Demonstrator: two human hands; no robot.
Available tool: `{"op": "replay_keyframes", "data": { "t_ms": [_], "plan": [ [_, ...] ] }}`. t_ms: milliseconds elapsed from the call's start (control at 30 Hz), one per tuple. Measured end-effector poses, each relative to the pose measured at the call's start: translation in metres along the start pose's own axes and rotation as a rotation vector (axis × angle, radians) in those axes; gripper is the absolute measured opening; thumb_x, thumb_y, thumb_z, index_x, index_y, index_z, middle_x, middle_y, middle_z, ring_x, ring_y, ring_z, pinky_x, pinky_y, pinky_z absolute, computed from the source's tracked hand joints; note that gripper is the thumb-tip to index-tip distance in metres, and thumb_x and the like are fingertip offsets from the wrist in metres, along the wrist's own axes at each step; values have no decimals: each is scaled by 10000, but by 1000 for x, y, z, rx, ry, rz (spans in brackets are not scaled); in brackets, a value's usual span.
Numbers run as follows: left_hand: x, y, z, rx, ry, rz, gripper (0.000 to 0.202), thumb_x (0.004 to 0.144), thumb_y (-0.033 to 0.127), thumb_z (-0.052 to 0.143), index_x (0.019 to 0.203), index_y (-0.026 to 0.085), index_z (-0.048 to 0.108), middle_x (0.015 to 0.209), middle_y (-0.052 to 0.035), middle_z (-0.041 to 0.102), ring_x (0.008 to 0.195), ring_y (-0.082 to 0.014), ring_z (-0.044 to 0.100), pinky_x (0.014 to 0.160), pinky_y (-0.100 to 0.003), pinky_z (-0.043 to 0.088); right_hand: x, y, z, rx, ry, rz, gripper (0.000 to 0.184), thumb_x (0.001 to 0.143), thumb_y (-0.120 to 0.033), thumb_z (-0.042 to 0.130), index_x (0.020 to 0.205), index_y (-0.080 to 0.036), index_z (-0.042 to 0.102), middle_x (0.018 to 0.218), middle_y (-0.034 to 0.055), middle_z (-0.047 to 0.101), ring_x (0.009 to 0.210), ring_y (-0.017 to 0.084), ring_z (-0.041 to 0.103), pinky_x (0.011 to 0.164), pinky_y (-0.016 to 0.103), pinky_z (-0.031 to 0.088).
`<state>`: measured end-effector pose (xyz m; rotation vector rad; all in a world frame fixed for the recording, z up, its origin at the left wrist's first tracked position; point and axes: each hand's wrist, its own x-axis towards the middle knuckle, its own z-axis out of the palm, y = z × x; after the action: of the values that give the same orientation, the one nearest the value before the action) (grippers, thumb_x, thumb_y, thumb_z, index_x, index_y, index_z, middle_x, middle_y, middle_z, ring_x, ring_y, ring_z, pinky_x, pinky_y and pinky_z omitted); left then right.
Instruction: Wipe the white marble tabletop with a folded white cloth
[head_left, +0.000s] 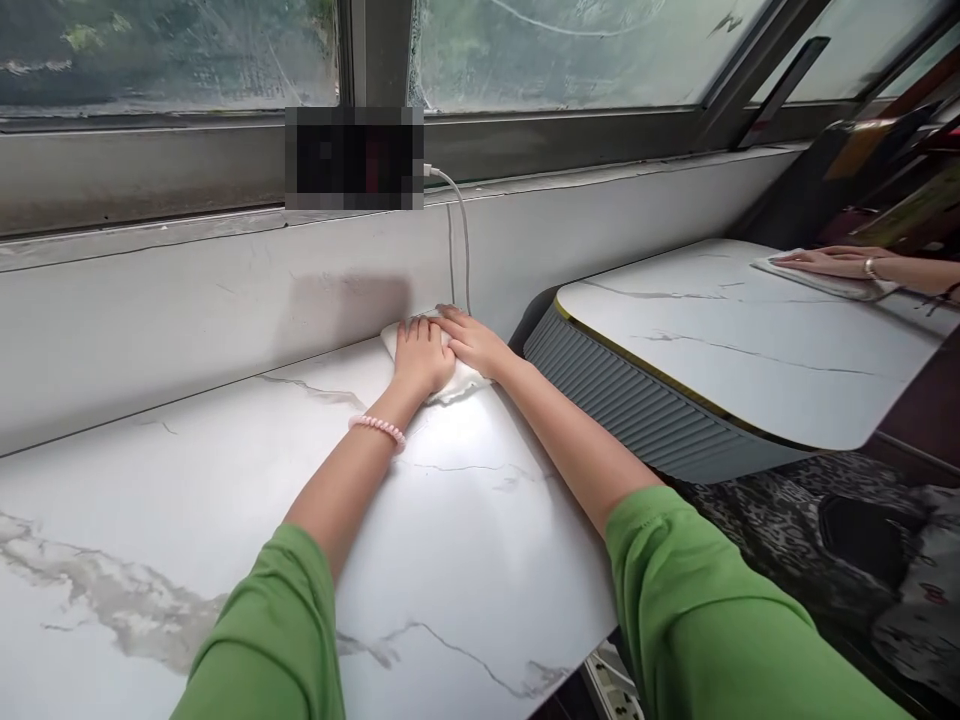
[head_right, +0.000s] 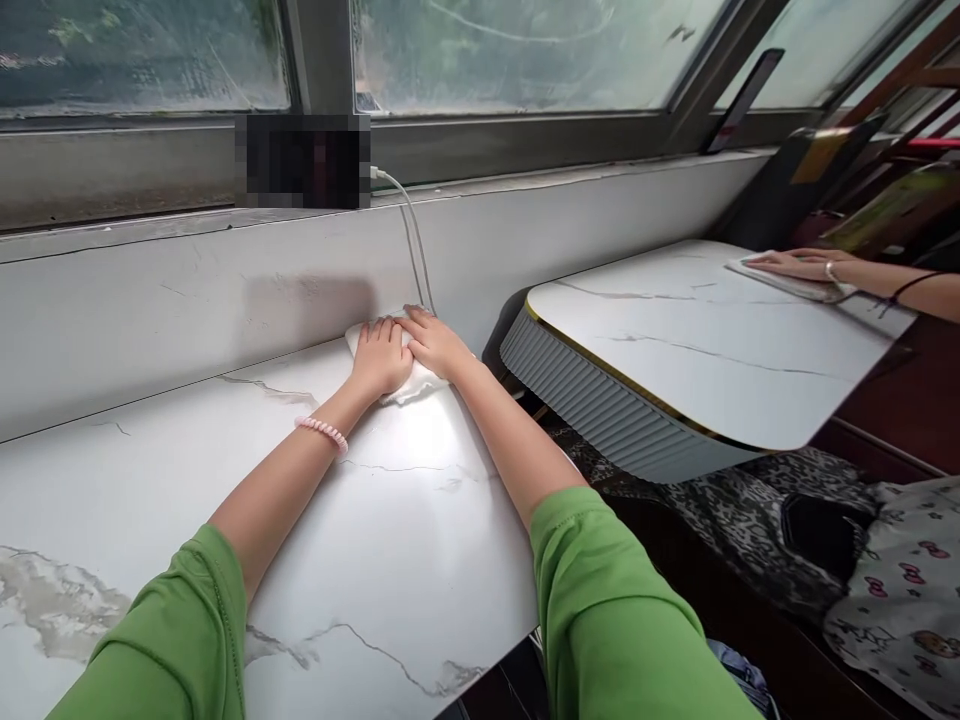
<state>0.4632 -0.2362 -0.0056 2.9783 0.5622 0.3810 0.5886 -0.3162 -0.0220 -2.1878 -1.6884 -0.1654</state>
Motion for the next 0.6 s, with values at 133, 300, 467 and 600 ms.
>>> {"op": "replay_keyframes", "data": {
  "t_ms": [133,300,467,600],
  "plan": [
    [-6,3,-1,27,-8,-7,540,927,278,275,1401,26,334,1479,-165,320,1379,-250,253,1153,-420,103,-7,-4,-2,-21,-8,14,525,874,-228,317,1387,-150,400,1495,93,335,1384,262,272,1133,467,235],
    [-33,14,-6,33,-4,-1,570,924,292,318,1400,-21,318,1480,-220,288,1379,-294,244,1145,-452,103,-33,-17,-8,-22,-46,-32,523,914,-301,281,1418,-185,357,1492,65,346,1385,238,276,1143,469,227],
    [-73,34,-12,31,2,84,562,929,302,312,1396,-10,330,1471,-226,303,1374,-300,256,1133,-482,126,-85,-37,-16,-47,-5,-16,526,926,-307,243,1430,-185,329,1494,75,340,1387,233,273,1136,491,235],
    [-113,58,-19,28,14,192,562,935,322,314,1386,-11,342,1464,-225,319,1371,-300,267,1130,-475,141,-144,-60,-29,-74,21,2,532,931,-289,236,1445,-168,295,1501,99,320,1389,237,269,1132,488,250]
  ]
}}
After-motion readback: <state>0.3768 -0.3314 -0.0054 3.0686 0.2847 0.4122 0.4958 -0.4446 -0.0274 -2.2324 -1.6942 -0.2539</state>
